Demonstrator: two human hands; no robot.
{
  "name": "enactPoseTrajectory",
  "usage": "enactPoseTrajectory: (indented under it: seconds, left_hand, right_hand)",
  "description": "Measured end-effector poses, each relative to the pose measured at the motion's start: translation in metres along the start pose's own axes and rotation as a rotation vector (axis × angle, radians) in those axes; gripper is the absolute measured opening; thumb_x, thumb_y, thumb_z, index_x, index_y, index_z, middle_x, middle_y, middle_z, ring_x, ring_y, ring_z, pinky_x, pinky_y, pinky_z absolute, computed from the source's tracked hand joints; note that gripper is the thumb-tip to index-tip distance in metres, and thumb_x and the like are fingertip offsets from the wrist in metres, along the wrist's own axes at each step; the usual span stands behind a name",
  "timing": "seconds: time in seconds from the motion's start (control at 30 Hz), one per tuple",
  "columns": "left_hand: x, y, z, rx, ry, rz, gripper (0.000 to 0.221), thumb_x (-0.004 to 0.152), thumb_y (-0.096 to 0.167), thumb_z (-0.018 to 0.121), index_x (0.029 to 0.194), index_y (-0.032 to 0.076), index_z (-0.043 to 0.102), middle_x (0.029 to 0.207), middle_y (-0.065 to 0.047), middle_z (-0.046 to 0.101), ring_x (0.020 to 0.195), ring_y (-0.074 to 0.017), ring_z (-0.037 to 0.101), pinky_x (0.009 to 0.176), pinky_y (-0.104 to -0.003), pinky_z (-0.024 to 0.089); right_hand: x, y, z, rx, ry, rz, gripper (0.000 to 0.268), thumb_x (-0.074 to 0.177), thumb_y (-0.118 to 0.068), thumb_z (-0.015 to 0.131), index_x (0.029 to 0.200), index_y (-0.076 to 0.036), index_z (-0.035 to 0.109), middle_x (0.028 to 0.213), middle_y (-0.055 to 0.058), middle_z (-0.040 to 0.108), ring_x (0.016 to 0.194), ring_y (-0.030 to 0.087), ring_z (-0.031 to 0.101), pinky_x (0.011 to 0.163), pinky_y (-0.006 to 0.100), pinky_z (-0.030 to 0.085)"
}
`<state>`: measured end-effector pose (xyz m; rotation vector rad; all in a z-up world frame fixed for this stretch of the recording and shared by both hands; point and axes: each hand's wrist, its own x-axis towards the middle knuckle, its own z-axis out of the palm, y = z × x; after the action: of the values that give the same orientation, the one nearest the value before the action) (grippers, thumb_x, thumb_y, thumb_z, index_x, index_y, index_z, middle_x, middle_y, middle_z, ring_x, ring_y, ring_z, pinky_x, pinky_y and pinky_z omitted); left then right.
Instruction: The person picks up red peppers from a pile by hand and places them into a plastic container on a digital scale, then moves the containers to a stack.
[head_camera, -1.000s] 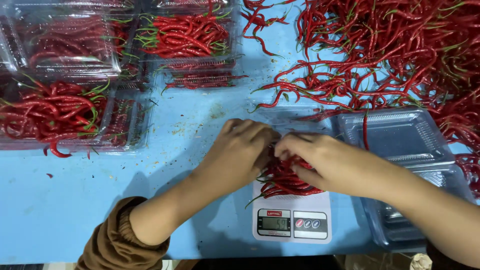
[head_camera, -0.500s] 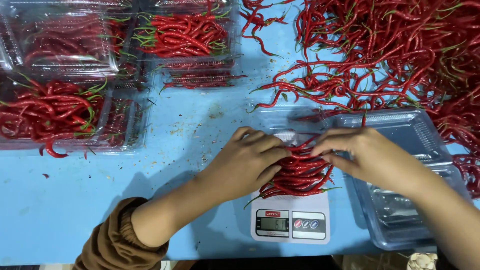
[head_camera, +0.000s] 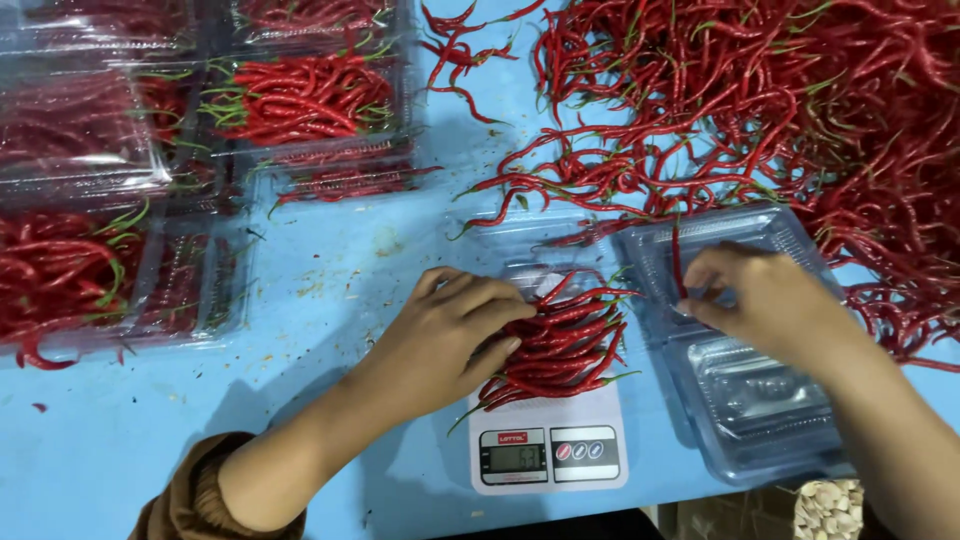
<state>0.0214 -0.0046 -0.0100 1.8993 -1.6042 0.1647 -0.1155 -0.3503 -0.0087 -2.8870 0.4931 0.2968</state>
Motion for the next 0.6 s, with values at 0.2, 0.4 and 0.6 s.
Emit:
enactPoseTrajectory:
  seconds: [0.2,0.4,0.6]
  left_hand:
    - [0.001,0.001,-0.002,-0.025,0.037,-0.044,0.023,0.099,0.02,0.064,0.121,0.014,0.068,0.12,-0.003,0.067,0.101,-0.0237,0.064,0.098,-0.042,0.039]
    - [0.004,0.002,-0.008,-0.014,0.126,-0.133,0.018,0.099,0.019,0.061,0.114,0.015,0.069,0.112,-0.002,0.07,0.101,-0.0223,0.067,0.095,-0.04,0.038]
    - [0.004,0.008,-0.016,-0.02,0.217,-0.154,0.017,0.099,0.015,0.057,0.11,0.014,0.07,0.109,-0.002,0.068,0.095,-0.0235,0.063,0.091,-0.04,0.039]
  right_hand:
    - [0.0,-0.015,0.018,-0.072,0.042,0.187,0.028,0.087,-0.041,0.072,0.107,-0.023,0.065,0.103,-0.007,0.079,0.097,0.03,0.075,0.08,0.05,0.058]
    - [0.005,-0.019,0.02,-0.173,0.05,0.248,0.025,0.083,-0.041,0.072,0.102,-0.027,0.065,0.092,-0.002,0.079,0.092,0.035,0.075,0.076,0.049,0.058]
    - [-0.001,0.006,0.0,0.385,0.139,0.067,0.027,0.074,-0.012,0.084,0.099,-0.016,0.072,0.093,0.0,0.084,0.091,0.01,0.078,0.092,0.026,0.054]
